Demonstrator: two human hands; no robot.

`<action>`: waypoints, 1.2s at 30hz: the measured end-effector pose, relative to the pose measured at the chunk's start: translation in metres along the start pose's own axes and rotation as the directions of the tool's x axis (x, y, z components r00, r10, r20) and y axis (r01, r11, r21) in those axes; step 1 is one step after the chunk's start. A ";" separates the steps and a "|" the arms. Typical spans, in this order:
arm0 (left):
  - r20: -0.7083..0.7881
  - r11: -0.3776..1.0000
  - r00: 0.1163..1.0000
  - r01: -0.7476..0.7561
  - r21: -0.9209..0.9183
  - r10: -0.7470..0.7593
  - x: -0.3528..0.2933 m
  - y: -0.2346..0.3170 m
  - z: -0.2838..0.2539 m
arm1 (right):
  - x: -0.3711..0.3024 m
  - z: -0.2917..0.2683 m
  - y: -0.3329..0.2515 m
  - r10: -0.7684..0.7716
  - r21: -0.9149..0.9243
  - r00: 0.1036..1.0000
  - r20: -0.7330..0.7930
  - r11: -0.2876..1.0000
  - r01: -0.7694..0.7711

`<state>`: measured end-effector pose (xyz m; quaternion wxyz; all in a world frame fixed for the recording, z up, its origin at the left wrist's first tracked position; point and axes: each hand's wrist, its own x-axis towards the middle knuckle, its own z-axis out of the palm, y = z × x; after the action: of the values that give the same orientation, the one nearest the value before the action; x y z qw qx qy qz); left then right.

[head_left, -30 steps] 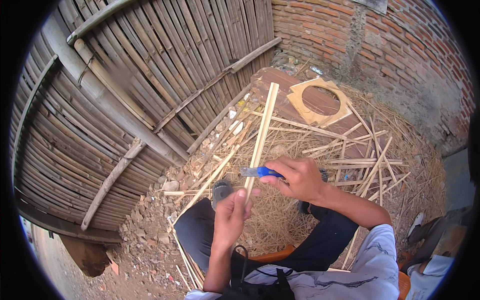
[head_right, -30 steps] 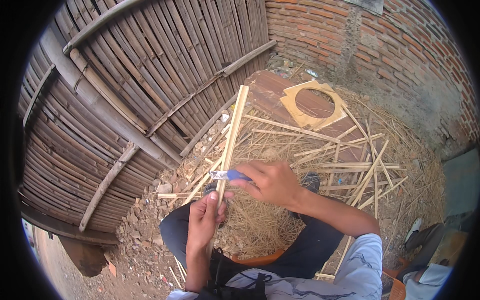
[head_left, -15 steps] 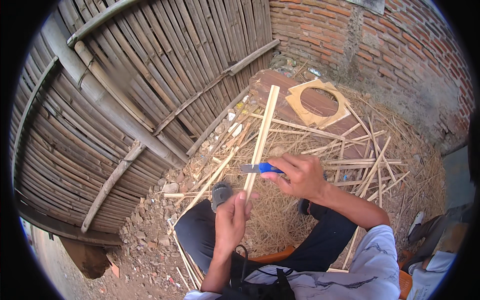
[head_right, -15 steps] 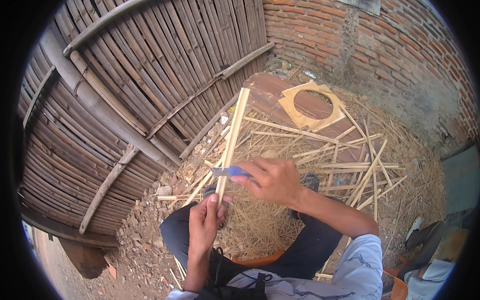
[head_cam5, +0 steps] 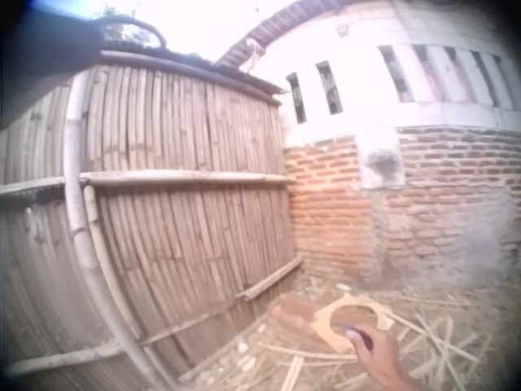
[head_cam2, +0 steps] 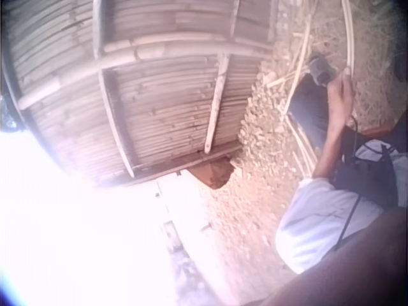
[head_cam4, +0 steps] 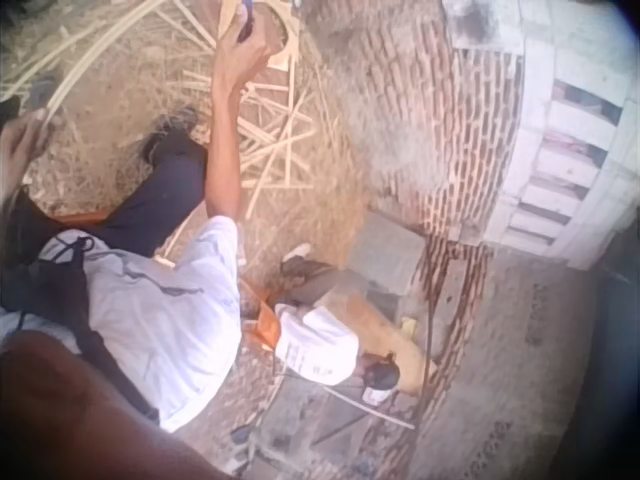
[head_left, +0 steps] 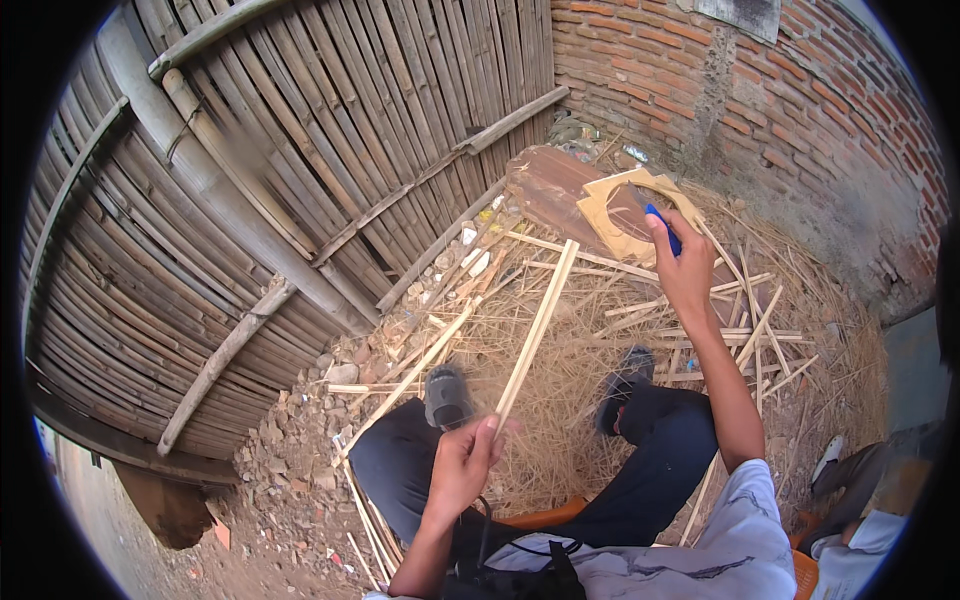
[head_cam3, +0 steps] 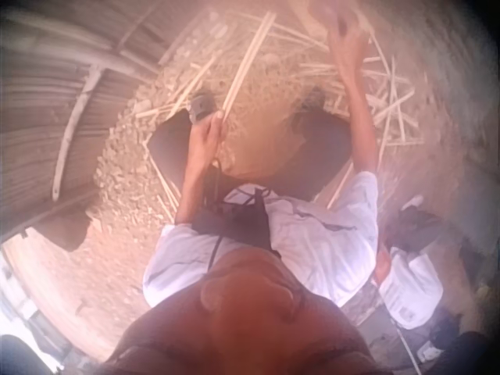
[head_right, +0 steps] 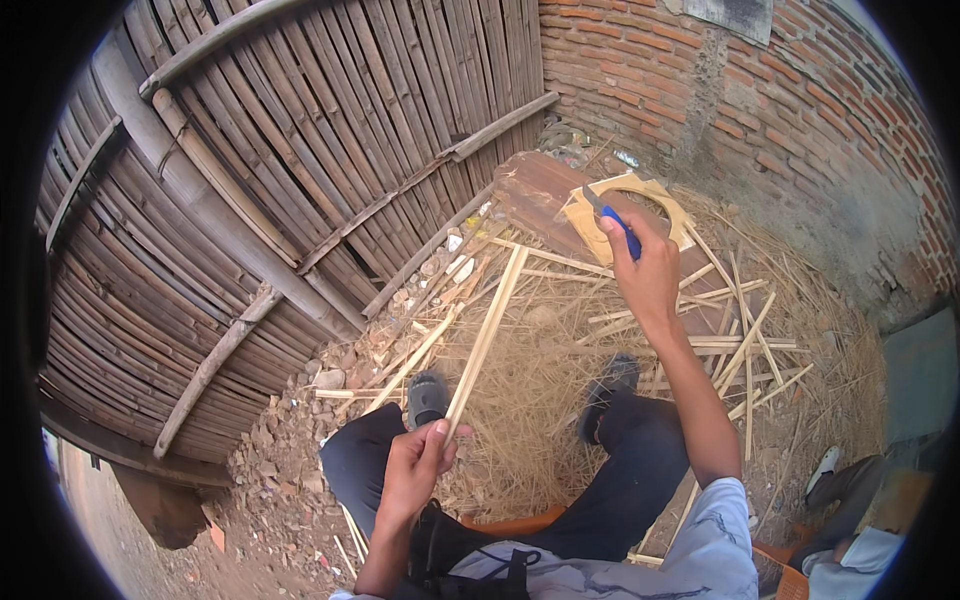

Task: The person sits on the ground and uses a blue utility knife to shave thin strips of bamboo. They hold the bamboo strip in their left hand and scrape along its length with the knife in their right hand, producing fine shavings that fall to the ground.

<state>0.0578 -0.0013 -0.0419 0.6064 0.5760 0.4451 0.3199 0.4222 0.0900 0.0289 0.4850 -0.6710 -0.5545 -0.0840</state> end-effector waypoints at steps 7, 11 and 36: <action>-0.090 0.995 0.995 -0.059 -0.081 0.052 0.024 0.013 0.005 | -0.063 0.023 -0.040 -0.363 0.235 0.917 0.164 0.918 0.321; -0.150 0.991 0.985 -0.101 -0.086 0.087 0.031 0.021 0.012 | -0.084 0.026 -0.055 -0.452 0.266 0.842 0.294 0.885 0.382; -0.305 0.982 0.944 -0.163 -0.100 0.125 0.029 0.016 0.023 | -0.062 0.028 -0.050 -0.421 0.184 0.889 0.181 0.902 0.390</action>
<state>0.0921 0.0177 -0.0326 0.5420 0.5137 0.4672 0.4734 0.3453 0.0653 0.0020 0.4400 -0.5088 -0.7366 -0.0704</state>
